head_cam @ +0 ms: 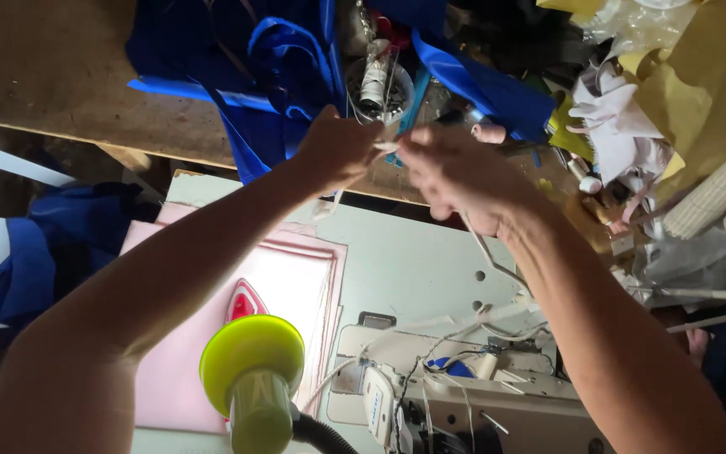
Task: Ironing and smoothing different pieces of fabric on a work table in a sewing factory
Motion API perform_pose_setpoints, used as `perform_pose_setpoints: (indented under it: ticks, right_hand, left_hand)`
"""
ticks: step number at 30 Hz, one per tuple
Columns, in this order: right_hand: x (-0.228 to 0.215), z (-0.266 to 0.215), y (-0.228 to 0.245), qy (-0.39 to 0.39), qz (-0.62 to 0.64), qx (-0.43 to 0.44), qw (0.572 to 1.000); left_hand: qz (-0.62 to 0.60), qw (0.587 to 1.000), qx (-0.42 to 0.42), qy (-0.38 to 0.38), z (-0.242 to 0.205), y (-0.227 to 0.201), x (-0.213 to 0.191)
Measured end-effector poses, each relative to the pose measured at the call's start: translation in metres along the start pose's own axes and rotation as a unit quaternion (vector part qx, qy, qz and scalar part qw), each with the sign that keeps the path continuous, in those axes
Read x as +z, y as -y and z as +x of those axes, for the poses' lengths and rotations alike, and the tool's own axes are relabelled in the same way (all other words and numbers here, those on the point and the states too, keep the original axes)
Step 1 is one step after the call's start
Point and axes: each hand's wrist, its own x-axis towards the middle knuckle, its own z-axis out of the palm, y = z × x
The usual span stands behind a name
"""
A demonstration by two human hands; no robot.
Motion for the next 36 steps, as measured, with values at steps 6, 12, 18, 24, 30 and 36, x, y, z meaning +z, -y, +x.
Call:
perform_pose_setpoints:
  ticks: [6, 12, 18, 24, 30, 36]
  right_hand:
    - [-0.025, -0.056, 0.067, -0.126, 0.095, -0.187, 0.970]
    - [-0.021, -0.060, 0.068, -0.161, 0.035, -0.218, 0.962]
    - [-0.020, -0.059, 0.069, -0.139, -0.029, -0.261, 0.955]
    - [-0.041, -0.071, 0.080, -0.227, 0.053, -0.278, 0.932]
    - [-0.108, -0.079, 0.030, -0.240, 0.050, -0.340, 0.908]
    - [-0.019, -0.116, -0.043, 0.063, -0.363, -0.419, 0.830]
  left_hand:
    - [0.151, 0.970, 0.079, -0.175, -0.051, 0.031, 0.031]
    - [0.175, 0.975, 0.090, -0.104, -0.054, 0.020, 0.035]
    - [0.158, 0.970, 0.107, -0.148, -0.051, 0.013, 0.049]
    - [0.214, 0.976, 0.041, -0.017, -0.042, 0.034, 0.088]
    - [-0.077, 0.981, -0.175, -0.023, -0.021, 0.001, -0.017]
    - [-0.863, 0.470, -0.181, -0.034, 0.003, -0.060, -0.170]
